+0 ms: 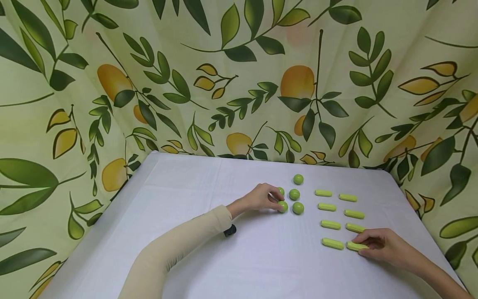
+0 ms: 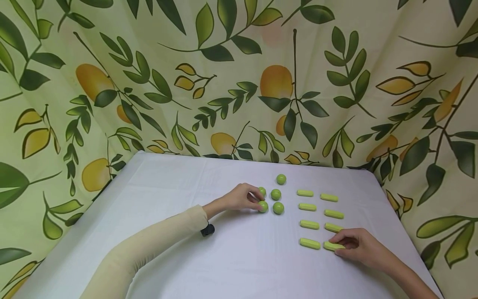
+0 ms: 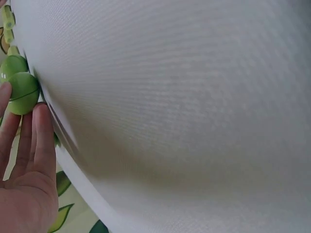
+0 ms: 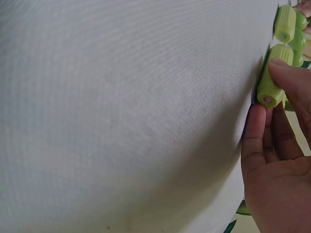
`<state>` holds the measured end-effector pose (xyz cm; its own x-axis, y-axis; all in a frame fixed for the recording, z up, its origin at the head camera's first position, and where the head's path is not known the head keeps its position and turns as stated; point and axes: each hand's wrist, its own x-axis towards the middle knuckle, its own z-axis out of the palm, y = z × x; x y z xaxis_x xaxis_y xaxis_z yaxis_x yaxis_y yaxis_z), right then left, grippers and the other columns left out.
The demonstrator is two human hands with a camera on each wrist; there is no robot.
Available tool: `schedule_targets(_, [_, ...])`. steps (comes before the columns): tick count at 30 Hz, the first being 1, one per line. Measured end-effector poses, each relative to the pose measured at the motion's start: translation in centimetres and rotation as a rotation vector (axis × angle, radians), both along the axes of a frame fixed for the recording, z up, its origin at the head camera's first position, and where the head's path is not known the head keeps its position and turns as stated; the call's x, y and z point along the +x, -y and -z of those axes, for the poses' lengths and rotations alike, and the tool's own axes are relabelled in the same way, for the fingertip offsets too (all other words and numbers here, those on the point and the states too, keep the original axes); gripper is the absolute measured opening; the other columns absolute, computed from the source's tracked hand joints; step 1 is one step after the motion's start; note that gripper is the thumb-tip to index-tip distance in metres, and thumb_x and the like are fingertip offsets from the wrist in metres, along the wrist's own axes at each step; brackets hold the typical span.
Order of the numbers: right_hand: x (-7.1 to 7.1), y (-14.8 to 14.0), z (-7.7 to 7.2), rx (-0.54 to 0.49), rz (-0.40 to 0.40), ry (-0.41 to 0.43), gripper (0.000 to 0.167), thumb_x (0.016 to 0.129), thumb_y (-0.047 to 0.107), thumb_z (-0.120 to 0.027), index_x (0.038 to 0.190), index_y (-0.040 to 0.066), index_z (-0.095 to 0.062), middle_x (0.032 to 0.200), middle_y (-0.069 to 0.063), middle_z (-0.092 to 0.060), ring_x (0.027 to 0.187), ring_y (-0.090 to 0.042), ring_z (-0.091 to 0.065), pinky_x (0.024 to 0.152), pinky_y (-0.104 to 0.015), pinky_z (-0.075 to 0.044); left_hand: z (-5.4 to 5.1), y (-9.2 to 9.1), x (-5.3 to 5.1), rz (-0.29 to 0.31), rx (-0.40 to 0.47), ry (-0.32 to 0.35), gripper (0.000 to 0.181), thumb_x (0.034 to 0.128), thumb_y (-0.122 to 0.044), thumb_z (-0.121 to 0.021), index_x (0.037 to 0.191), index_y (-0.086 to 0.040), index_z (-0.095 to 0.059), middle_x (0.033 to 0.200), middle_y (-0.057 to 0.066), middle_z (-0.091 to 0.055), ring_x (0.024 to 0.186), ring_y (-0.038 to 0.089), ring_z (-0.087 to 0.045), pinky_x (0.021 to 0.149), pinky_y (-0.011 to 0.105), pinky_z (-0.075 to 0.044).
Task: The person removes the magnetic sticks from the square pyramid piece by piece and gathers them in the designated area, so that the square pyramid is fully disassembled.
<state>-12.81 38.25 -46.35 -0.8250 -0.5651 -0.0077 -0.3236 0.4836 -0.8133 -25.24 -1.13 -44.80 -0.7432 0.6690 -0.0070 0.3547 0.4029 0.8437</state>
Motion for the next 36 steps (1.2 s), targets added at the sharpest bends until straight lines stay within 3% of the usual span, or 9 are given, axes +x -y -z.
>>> schedule_targets(13, [0.0, -0.1, 0.0, 0.003, -0.004, -0.004, 0.017, 0.087, 0.000, -0.078, 0.104, 0.003, -0.075, 0.101, 0.005, -0.072, 0.083, -0.006, -0.062, 0.067, -0.023, -0.055, 0.4, -0.1, -0.3, -0.011, -0.017, -0.005, 0.024, 0.0832, -0.005, -0.085, 0.104, -0.004, -0.073, 0.098, -0.001, -0.071, 0.083, 0.003, -0.068, 0.078, 0.019, -0.054])
schedule_targets(23, [0.1, -0.2, 0.3, -0.004, -0.004, -0.034, 0.019, 0.087, -0.003, -0.078, 0.105, 0.003, -0.074, 0.102, 0.004, -0.072, 0.084, -0.007, -0.064, 0.067, -0.023, -0.055, -0.1, 0.8, 0.1, -0.005, -0.008, -0.042, 0.036, 0.0840, -0.005, -0.085, 0.115, 0.001, -0.068, 0.110, 0.010, -0.069, 0.086, 0.006, -0.068, 0.080, 0.018, -0.054])
schedule_targets(29, [0.3, -0.3, 0.3, -0.011, -0.004, -0.028, 0.021, 0.086, -0.002, -0.078, 0.107, 0.000, -0.073, 0.103, 0.002, -0.072, 0.086, -0.008, -0.065, 0.069, -0.022, -0.055, -0.8, 3.3, 0.8, -0.019, -0.009, -0.057, 0.035, 0.0856, -0.006, -0.084, 0.116, 0.001, -0.067, 0.112, 0.013, -0.069, 0.088, 0.008, -0.069, 0.081, 0.021, -0.054])
schedule_targets(36, [0.6, -0.8, -0.3, 0.013, 0.001, -0.001, 0.020, 0.088, 0.000, -0.077, 0.107, -0.003, -0.072, 0.103, 0.002, -0.071, 0.086, -0.007, -0.065, 0.070, -0.023, -0.056, -1.6, 8.9, 3.2, -0.037, -0.008, -0.047, 0.033, 0.0853, -0.008, -0.084, 0.113, -0.001, -0.068, 0.109, 0.013, -0.069, 0.089, 0.013, -0.069, 0.081, 0.025, -0.056])
